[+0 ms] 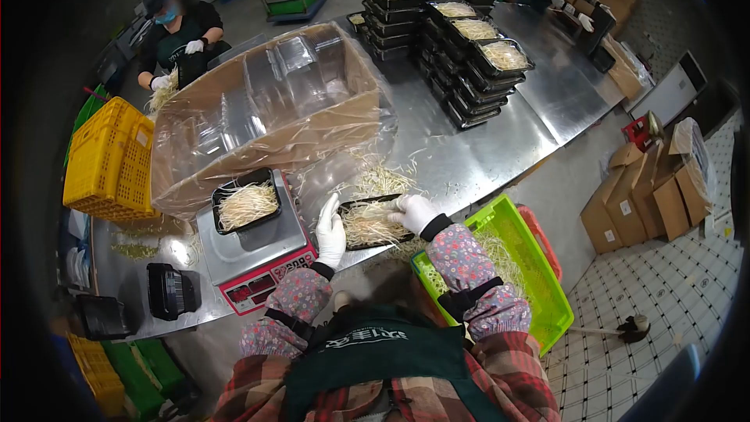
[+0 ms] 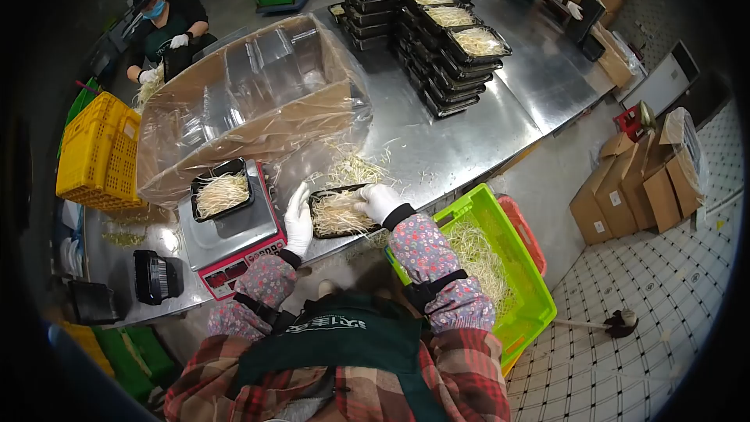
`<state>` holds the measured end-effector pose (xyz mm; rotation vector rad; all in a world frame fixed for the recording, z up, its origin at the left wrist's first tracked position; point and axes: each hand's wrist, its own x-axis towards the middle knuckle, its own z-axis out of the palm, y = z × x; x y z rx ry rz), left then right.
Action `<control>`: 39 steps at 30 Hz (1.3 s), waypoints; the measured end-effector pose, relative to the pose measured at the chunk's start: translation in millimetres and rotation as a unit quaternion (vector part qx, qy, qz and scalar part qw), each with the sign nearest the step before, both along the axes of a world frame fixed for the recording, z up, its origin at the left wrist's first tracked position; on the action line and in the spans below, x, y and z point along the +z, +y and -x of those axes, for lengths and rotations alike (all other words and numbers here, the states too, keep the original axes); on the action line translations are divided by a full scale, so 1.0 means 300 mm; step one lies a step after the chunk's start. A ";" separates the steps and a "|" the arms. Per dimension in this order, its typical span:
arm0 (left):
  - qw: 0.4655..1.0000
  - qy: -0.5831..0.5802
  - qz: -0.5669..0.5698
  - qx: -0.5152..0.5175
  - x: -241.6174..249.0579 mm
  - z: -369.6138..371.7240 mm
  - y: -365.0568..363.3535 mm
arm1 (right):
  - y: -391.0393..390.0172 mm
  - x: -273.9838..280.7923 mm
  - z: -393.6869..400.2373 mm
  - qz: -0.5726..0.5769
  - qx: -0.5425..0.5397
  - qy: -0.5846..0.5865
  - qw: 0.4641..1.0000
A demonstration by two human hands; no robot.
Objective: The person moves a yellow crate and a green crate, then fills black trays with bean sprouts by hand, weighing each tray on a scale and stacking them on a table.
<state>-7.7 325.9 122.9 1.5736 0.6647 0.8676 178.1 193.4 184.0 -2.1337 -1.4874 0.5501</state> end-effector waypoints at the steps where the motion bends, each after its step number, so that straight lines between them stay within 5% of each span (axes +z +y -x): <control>1: 0.999 0.005 -0.005 0.041 0.004 -0.001 0.007 | -0.011 0.019 0.017 0.049 0.024 -0.049 0.997; 3: 0.997 0.052 -0.034 0.039 -0.037 -0.001 0.039 | -0.018 -0.073 -0.006 -0.017 0.020 -0.025 0.999; 6: 0.938 0.299 -0.174 0.018 0.028 -0.027 0.015 | -0.012 0.000 0.032 0.009 0.040 -0.105 0.994; 11: 0.820 0.328 -0.434 -0.178 0.002 -0.055 -0.074 | 0.030 -0.171 0.056 0.051 0.068 -0.207 0.975; 15: 0.835 0.316 -0.401 -0.207 -0.001 -0.042 -0.058 | 0.020 -0.156 0.046 0.084 0.087 -0.178 0.977; 23: 0.858 0.302 -0.368 -0.195 0.078 -0.039 -0.068 | -0.015 -0.116 0.001 -0.138 0.015 0.060 0.988; 27: 0.821 0.392 -0.375 -0.176 -0.073 -0.097 -0.090 | 0.081 -0.295 0.120 -0.023 -0.064 0.015 0.998; 31: 0.825 0.400 -0.345 -0.200 -0.062 -0.114 -0.071 | 0.100 -0.325 0.126 -0.025 -0.094 0.025 0.995; 35: 0.859 0.371 -0.280 -0.214 -0.001 -0.094 -0.061 | 0.047 -0.220 0.058 -0.072 -0.070 0.201 0.974; 39: 0.940 0.169 -0.247 -0.161 0.137 0.012 -0.046 | -0.087 -0.096 -0.038 -0.218 -0.131 0.266 0.930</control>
